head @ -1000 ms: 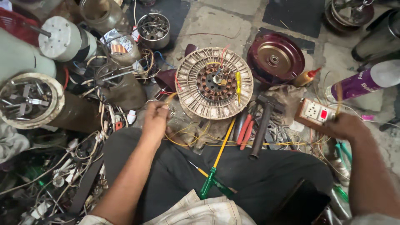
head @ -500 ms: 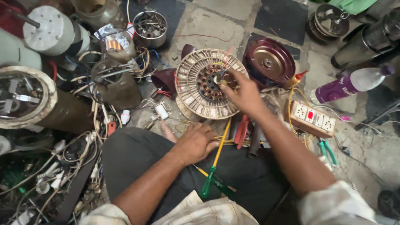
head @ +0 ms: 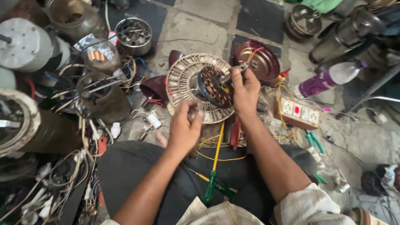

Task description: The person works on a disassembled electric motor stator, using a screwdriver to adjust wires and a multimeter to test connections. They also use pliers to strip wire insulation and connect a rotor to the stator.

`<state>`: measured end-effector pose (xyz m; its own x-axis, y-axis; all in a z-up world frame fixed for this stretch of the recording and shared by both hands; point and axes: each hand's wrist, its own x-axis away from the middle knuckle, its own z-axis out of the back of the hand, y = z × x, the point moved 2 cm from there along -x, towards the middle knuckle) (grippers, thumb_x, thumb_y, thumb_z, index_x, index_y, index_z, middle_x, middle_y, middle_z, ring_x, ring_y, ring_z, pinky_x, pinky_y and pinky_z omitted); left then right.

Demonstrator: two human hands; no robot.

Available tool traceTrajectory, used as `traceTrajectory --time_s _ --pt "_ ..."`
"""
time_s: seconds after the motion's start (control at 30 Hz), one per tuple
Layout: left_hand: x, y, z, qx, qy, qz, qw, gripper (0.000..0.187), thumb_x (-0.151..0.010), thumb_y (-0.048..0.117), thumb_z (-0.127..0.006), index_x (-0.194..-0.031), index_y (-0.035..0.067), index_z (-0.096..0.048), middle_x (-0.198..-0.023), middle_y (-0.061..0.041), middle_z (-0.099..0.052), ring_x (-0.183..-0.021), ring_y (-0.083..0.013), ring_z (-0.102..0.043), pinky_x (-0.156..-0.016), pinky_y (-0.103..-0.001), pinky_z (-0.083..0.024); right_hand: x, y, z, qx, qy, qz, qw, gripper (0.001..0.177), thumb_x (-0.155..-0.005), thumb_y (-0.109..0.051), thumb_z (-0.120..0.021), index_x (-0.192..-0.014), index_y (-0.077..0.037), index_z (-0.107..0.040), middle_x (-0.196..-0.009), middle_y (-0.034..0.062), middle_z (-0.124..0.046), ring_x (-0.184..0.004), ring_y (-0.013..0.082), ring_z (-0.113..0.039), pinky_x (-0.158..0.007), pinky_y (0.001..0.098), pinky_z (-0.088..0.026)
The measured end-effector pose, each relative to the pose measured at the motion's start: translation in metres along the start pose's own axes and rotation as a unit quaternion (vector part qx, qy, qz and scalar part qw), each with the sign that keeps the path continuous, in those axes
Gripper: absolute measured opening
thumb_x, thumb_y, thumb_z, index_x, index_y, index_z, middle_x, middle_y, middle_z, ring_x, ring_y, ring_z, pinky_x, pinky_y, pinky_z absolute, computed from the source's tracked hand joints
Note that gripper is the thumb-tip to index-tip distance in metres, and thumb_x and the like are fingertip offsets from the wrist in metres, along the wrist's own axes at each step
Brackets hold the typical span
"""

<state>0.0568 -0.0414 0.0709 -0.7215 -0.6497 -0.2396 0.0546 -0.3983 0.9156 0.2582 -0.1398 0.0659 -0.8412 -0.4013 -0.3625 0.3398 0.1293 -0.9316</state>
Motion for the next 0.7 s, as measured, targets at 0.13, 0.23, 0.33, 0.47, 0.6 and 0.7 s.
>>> traceTrajectory --time_s 0.13,0.23,0.33,0.47,0.6,0.7 --pt "-0.053 0.011 0.0 0.264 -0.042 -0.045 0.963 0.051 -0.101 0.02 -0.064 -0.146 0.006 -0.045 -0.146 -0.009 -0.049 -0.138 -0.0248 -0.044 -0.114 -0.037 -0.036 0.006 -0.006 0.009 -0.243 0.039 -0.198 0.949 0.028 -0.106 -0.029 -0.066 -0.105 -0.001 -0.07 -0.091 0.0068 -0.071 -0.079 0.0157 -0.066 -0.075 0.0315 -0.055" --pt "-0.074 0.007 -0.005 0.36 -0.139 0.055 0.921 0.043 -0.107 0.032 -0.055 -0.141 0.008 -0.06 -0.142 -0.004 -0.062 -0.137 -0.0166 -0.052 -0.117 -0.031 -0.037 0.014 -0.014 0.007 -0.347 0.03 -0.344 0.872 0.032 -0.102 -0.034 -0.062 -0.109 -0.003 -0.068 -0.095 0.0109 -0.072 -0.083 0.0235 -0.07 -0.078 0.0388 -0.059" --pt "-0.067 0.007 -0.005 0.356 -0.123 0.004 0.926 0.041 -0.107 0.033 -0.061 -0.138 0.005 -0.063 -0.137 -0.006 -0.065 -0.131 -0.0177 -0.058 -0.115 -0.033 -0.044 0.022 -0.016 0.002 -0.387 -0.015 -0.46 0.799 0.044 -0.098 -0.041 -0.056 -0.112 -0.001 -0.068 -0.1 0.0171 -0.076 -0.088 0.0302 -0.074 -0.083 0.0443 -0.061" --pt "-0.067 0.005 0.006 0.374 -0.21 -0.003 0.903 0.042 -0.099 0.024 -0.07 -0.135 0.004 -0.062 -0.134 -0.005 -0.066 -0.123 -0.0161 -0.062 -0.109 -0.031 -0.049 0.037 0.01 -0.002 -0.382 -0.071 -0.515 0.764 0.035 -0.099 -0.028 -0.055 -0.114 0.0 -0.069 -0.101 0.0185 -0.075 -0.087 0.0326 -0.074 -0.078 0.0512 -0.061" --pt "-0.071 0.004 0.014 0.333 -0.293 -0.015 0.896 0.04 -0.094 0.016 -0.074 -0.131 0.002 -0.067 -0.126 -0.007 -0.069 -0.121 -0.0157 -0.063 -0.108 -0.031 -0.048 0.059 0.034 -0.005 -0.361 -0.017 -0.562 0.744 0.03 -0.103 -0.025 -0.056 -0.113 0.0 -0.069 -0.099 0.0195 -0.074 -0.084 0.0316 -0.073 -0.073 0.0511 -0.062" --pt "-0.07 0.001 0.012 0.33 -0.3 -0.002 0.895 0.036 -0.095 0.015 -0.074 -0.128 0.003 -0.071 -0.122 -0.007 -0.071 -0.116 -0.0137 -0.065 -0.104 -0.03 -0.051 0.064 0.037 -0.009 -0.402 -0.068 -0.551 0.728 0.027 -0.104 -0.021 -0.053 -0.113 -0.001 -0.068 -0.102 0.0205 -0.074 -0.087 0.0339 -0.073 -0.075 0.0528 -0.062"
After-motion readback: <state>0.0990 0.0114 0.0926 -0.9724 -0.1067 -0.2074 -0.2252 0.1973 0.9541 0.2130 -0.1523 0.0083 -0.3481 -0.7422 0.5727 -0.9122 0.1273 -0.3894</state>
